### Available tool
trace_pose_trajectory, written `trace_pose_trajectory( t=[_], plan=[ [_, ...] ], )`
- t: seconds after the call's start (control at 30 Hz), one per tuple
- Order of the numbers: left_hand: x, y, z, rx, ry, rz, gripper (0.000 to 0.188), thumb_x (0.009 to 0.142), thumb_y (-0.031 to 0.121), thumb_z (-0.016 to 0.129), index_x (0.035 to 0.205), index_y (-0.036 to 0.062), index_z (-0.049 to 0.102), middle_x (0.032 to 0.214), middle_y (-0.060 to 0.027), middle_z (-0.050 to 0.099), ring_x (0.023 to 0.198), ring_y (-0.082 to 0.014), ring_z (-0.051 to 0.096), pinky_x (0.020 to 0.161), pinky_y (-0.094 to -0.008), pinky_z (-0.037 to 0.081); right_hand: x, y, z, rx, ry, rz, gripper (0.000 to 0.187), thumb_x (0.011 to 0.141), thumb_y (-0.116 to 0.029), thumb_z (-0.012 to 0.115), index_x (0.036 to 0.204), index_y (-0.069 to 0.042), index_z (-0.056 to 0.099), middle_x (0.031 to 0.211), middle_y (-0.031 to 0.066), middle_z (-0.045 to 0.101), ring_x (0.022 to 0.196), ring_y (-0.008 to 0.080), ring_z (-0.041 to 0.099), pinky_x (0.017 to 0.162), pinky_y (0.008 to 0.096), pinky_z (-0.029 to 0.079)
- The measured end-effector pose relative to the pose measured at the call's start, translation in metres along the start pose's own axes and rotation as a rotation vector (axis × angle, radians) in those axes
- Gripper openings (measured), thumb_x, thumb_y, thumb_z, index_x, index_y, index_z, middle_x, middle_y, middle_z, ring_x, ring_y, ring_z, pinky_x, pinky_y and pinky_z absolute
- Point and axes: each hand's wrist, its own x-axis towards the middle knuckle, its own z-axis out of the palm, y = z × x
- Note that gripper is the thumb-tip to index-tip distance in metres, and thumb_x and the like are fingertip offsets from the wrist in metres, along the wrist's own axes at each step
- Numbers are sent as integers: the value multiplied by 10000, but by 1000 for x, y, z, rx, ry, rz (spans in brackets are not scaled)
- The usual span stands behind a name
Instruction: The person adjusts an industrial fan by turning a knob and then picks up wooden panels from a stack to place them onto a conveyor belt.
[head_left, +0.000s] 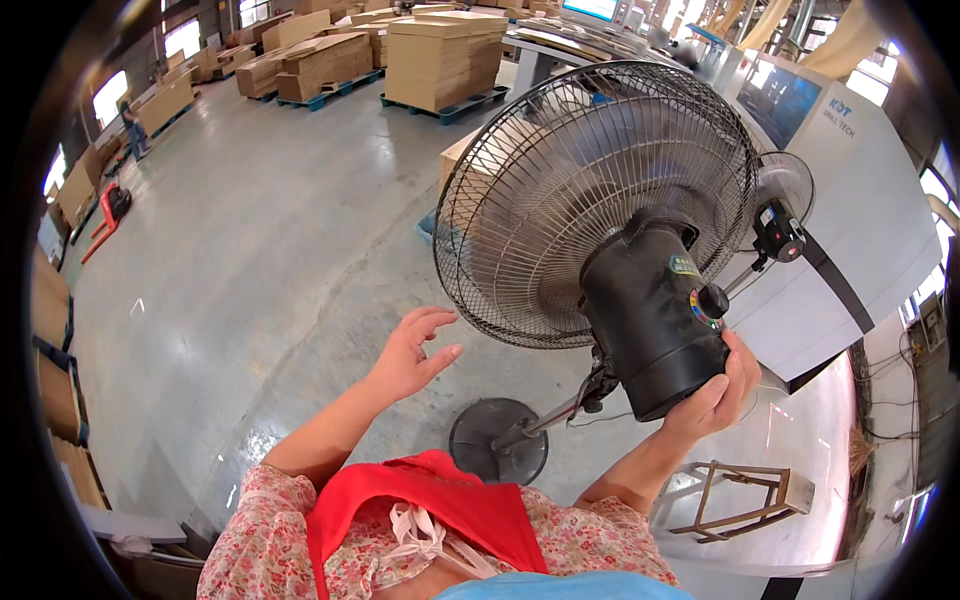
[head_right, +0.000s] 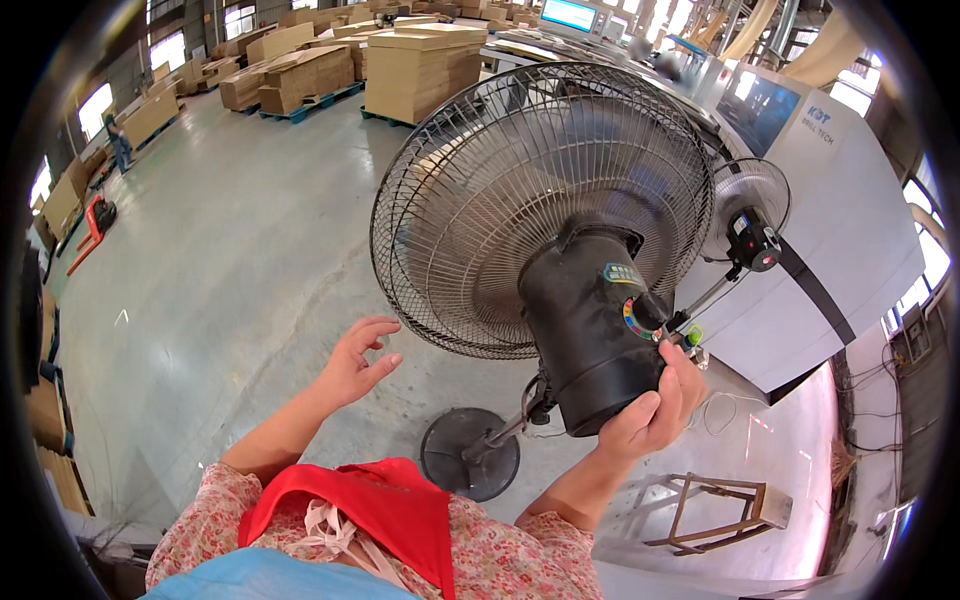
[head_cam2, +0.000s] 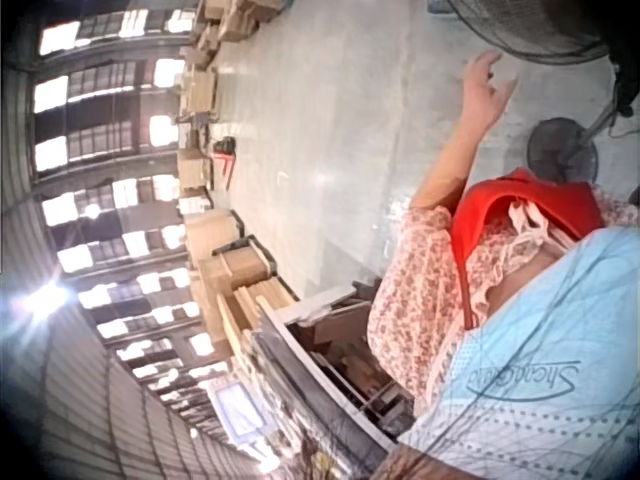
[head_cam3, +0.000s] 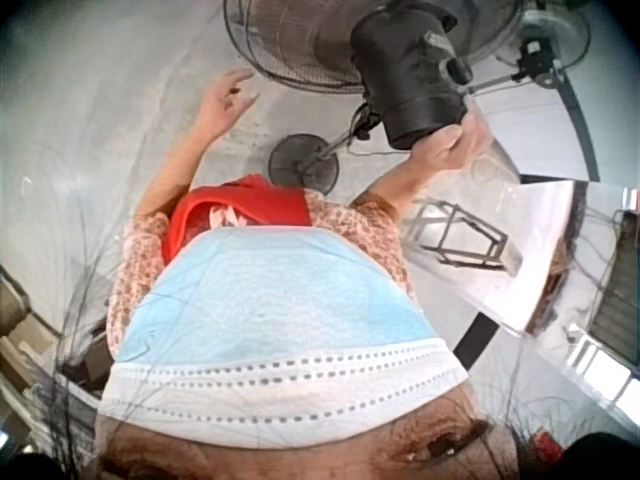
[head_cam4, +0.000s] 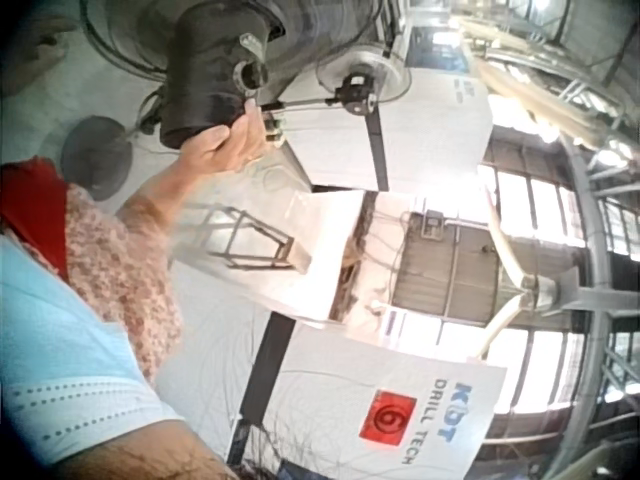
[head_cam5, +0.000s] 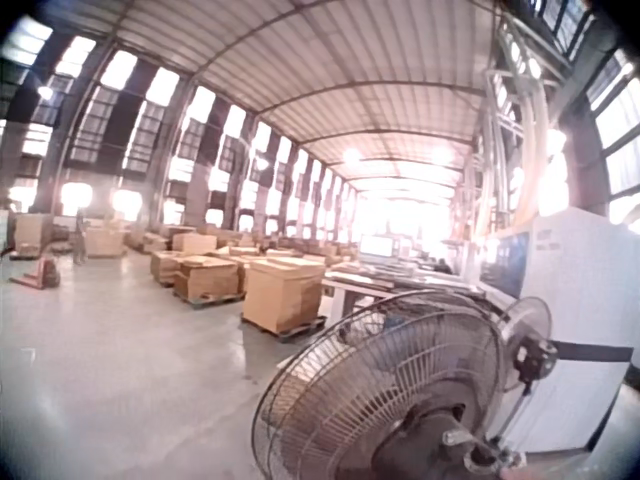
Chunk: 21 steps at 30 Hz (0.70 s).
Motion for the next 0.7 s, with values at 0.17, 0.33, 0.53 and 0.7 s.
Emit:
trace_pose_trajectory(
  t=[0.17,0.33,0.53,0.7],
  plan=[
    [-8,4,-2,28,-45,-67,361,832,182,663,1152,57,552,1202,-115,530,1040,-239,529,809,-323,471,-6,-2,1,16,46,17,301,917,-171,361,1109,0,517,1044,190,619,933,347,548,854,477,429],
    [-28,-8,-1,46,-57,-55,352,824,178,675,1132,52,558,1168,-110,545,1011,-248,539,795,-327,479,-20,-7,-2,46,169,132,377,905,-184,338,1049,82,564,1064,214,598,984,318,546,886,429,439],
    [-43,-23,-2,27,-33,-89,340,811,216,686,1092,57,580,1131,-89,562,901,-238,555,713,-322,491,-16,-1,-15,18,108,128,333,944,-187,341,1087,44,534,1087,213,585,977,327,545,868,445,440],
    [-50,-29,1,34,-49,-95,345,809,212,687,1099,60,581,1130,-87,563,912,-235,563,721,-320,493,-12,-3,-10,-28,41,66,297,955,-171,355,1137,9,506,1098,211,595,965,339,548,853,457,434]
  ],
)
